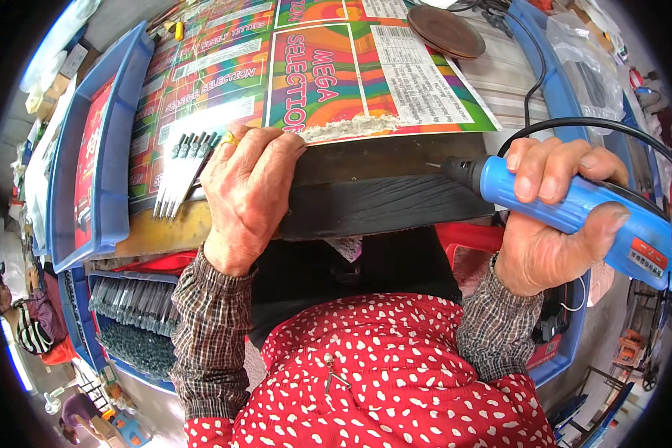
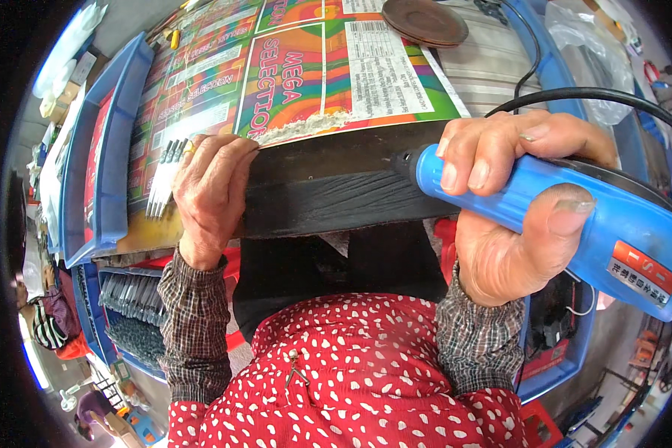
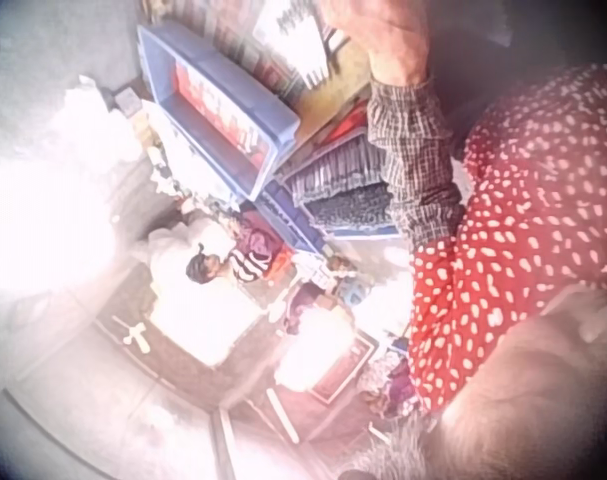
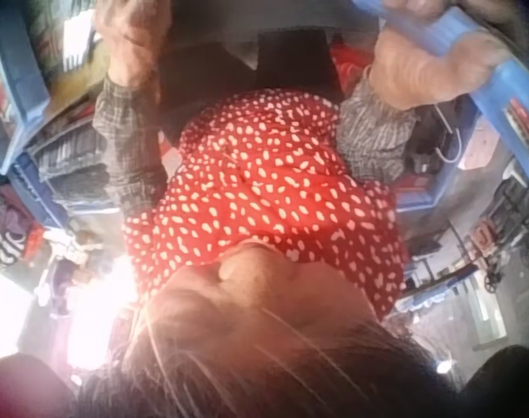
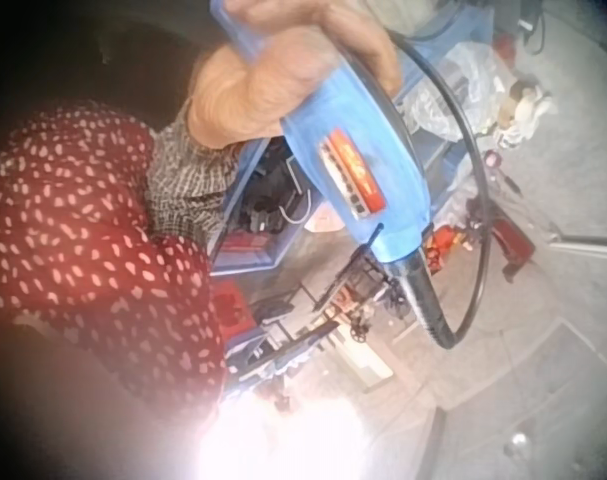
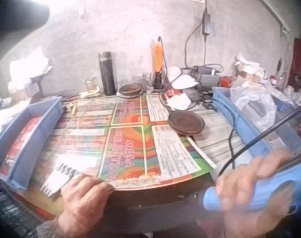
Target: The person attaches screws to small black industrial components using an electric screwdriver at a workbench.
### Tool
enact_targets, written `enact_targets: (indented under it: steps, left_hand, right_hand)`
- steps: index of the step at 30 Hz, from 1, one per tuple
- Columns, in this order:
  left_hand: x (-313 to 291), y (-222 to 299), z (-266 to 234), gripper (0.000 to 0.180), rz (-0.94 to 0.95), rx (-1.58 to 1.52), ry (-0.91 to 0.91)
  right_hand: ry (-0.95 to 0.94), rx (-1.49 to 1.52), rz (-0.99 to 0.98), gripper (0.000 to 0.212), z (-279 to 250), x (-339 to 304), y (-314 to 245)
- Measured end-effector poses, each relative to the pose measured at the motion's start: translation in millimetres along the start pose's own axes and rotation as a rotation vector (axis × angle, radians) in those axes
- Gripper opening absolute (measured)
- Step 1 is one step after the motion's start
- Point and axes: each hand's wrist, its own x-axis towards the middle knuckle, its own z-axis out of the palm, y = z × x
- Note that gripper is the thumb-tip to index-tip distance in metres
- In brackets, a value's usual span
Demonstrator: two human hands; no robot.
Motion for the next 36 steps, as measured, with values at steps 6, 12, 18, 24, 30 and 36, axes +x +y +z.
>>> enact_targets:
  steps: [6, 12, 18, 24, 30, 36]
  left_hand:
    - [-0.5, -2.3, 1.6, 0.018, 0.004, 0.018, 0.034]
    - [0.5, -2.3, 1.8, 0.019, -0.008, -0.007, 0.036]
    - [3.1, -1.9, 1.3, 0.019, -0.031, -0.020, 0.033]
    - [3.6, -2.0, 0.1, 0.020, -0.041, -0.017, 0.036]
    - [-1.2, -2.4, 1.9, 0.021, -0.043, -0.031, 0.036]
    - [-1.1, -2.7, 5.0, 0.021, -0.057, -0.040, 0.030]
  right_hand:
    - [0.002, 0.021, 0.004, 0.042, -2.1, 0.5, -4.5]
    - [0.010, 0.034, 0.002, 0.042, -7.6, 0.3, -6.1]
    - [-0.006, -0.024, 0.002, 0.041, -14.3, 2.9, -11.5]
    - [0.153, -0.125, 0.028, 0.034, -22.2, 10.3, -21.6]
    - [0.248, -0.185, 0.113, 0.018, -33.9, 39.8, -26.6]
    - [0.234, -0.463, 0.235, 0.026, -59.5, 82.4, -1.9]
